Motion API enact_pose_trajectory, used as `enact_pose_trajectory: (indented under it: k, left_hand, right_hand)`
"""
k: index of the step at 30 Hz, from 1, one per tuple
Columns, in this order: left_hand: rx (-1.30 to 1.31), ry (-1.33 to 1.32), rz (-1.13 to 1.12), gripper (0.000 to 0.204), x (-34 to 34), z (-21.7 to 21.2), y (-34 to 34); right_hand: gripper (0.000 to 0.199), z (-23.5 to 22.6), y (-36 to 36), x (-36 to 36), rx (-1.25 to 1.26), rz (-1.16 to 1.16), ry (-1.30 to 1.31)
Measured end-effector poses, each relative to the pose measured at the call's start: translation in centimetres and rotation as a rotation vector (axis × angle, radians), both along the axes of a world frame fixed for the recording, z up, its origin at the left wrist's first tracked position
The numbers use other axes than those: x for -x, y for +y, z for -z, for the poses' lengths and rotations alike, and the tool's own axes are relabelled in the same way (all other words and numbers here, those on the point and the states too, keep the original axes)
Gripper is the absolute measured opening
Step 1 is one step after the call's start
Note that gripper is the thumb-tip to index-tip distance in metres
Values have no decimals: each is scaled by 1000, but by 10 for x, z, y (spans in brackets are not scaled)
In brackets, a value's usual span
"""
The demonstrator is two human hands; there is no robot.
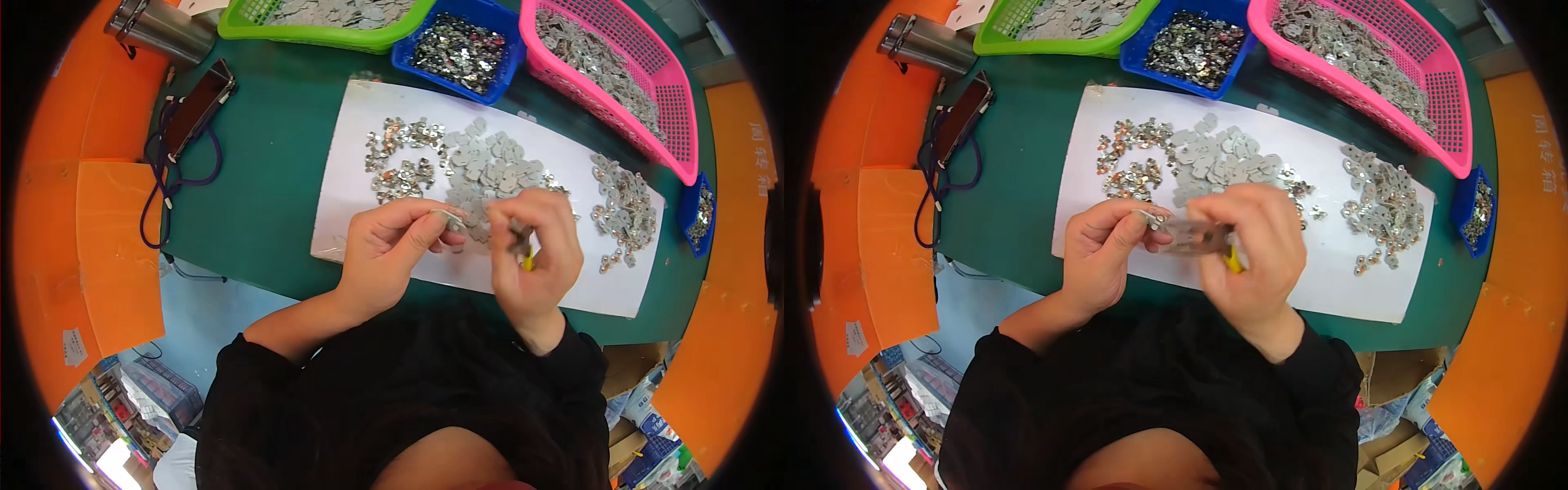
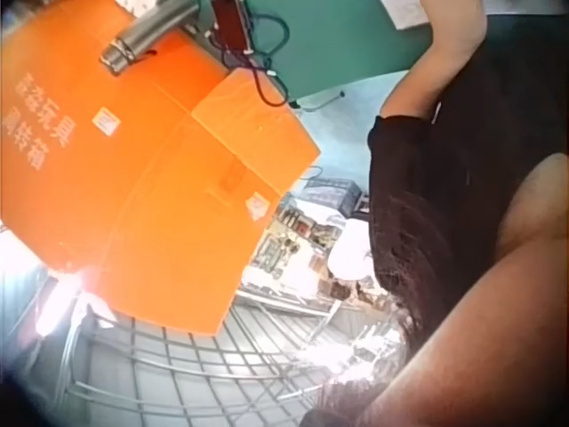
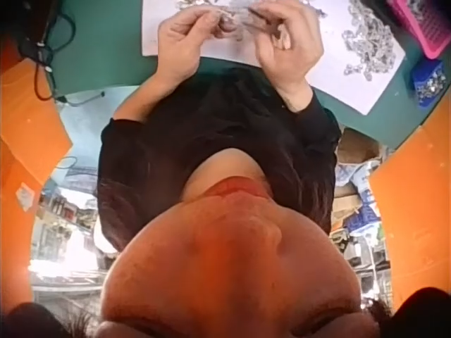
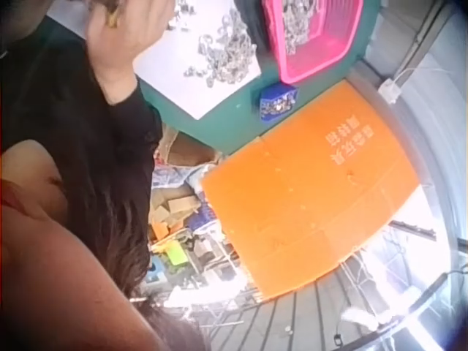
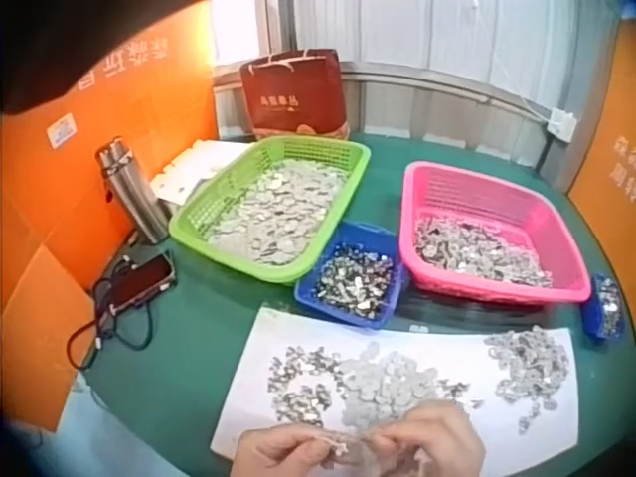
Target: Assembling small metal components using a pair of pliers on a white workspace.
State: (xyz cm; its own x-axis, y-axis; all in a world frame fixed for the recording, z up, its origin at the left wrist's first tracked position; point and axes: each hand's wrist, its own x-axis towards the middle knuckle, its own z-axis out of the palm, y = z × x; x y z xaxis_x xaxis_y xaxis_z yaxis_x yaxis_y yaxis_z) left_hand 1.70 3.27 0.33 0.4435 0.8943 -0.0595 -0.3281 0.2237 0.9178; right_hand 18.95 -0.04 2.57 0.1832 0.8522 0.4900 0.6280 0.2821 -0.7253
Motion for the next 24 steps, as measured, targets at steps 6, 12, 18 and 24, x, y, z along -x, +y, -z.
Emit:
enact_pose_trajectory:
  k: [6,12,18,24]
  left_hand:
    - [-309,137,-153,18,22,10,8]
    - [-514,243,-167,15,22,8,11]
    - [-508,145,-115,11,5,10,1]
    - [-688,237,-57,13,-5,6,8]
  right_hand:
    - [38,19,11,6,40,-71,-285]
    - [28,5,5,4,-62,-169,-94]
    - [26,2,-1,1,-228,-169,-182]
    - [27,4,-8,-4,-198,-120,-67]
